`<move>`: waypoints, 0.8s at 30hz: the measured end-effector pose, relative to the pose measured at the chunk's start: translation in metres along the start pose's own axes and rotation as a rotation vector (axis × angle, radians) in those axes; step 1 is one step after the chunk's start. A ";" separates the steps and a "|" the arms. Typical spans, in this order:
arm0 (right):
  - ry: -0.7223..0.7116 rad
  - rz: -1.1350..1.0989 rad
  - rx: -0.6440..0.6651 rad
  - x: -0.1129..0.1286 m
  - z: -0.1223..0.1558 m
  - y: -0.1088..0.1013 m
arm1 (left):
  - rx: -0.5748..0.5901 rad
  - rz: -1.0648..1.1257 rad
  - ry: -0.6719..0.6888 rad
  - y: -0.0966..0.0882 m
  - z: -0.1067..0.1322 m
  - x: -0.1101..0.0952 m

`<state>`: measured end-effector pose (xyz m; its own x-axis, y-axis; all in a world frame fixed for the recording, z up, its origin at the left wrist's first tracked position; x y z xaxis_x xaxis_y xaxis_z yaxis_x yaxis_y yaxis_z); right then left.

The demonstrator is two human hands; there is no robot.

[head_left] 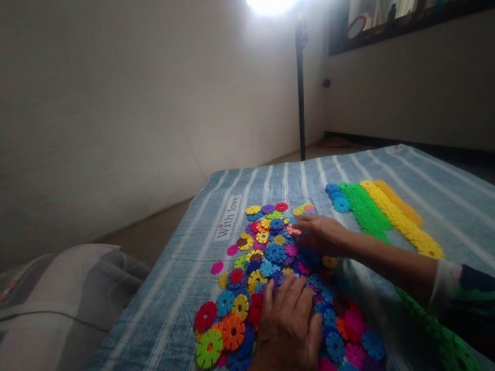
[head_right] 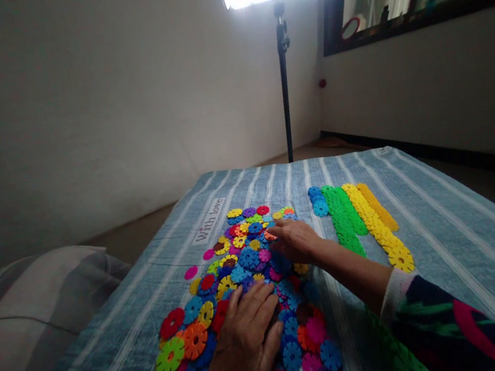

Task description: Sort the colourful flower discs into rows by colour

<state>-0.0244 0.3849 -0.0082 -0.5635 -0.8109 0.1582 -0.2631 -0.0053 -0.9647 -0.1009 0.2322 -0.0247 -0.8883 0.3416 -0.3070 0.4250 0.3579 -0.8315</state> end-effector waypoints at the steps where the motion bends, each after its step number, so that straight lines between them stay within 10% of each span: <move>1: -0.009 0.005 0.021 0.006 -0.001 0.005 | 0.001 0.004 -0.002 0.001 0.000 0.000; 11: -0.184 0.019 0.074 0.065 0.015 0.016 | 0.039 0.012 -0.013 -0.002 -0.002 -0.004; 24: 0.340 0.202 0.001 -0.058 0.008 -0.007 | 0.005 0.045 -0.019 -0.008 -0.004 -0.003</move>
<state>0.0161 0.4275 -0.0118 -0.8314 -0.5551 0.0252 -0.1193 0.1340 -0.9838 -0.1008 0.2320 -0.0149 -0.8717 0.3404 -0.3525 0.4634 0.3387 -0.8188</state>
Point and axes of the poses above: each hand's wrist, its own z-axis away from the middle knuckle, its own y-axis out of the palm, x = y × z, the point moved 9 cm from there along -z, towards the middle knuckle, and after that the axes turned 13 degrees about -y, right-handed, at the moved point
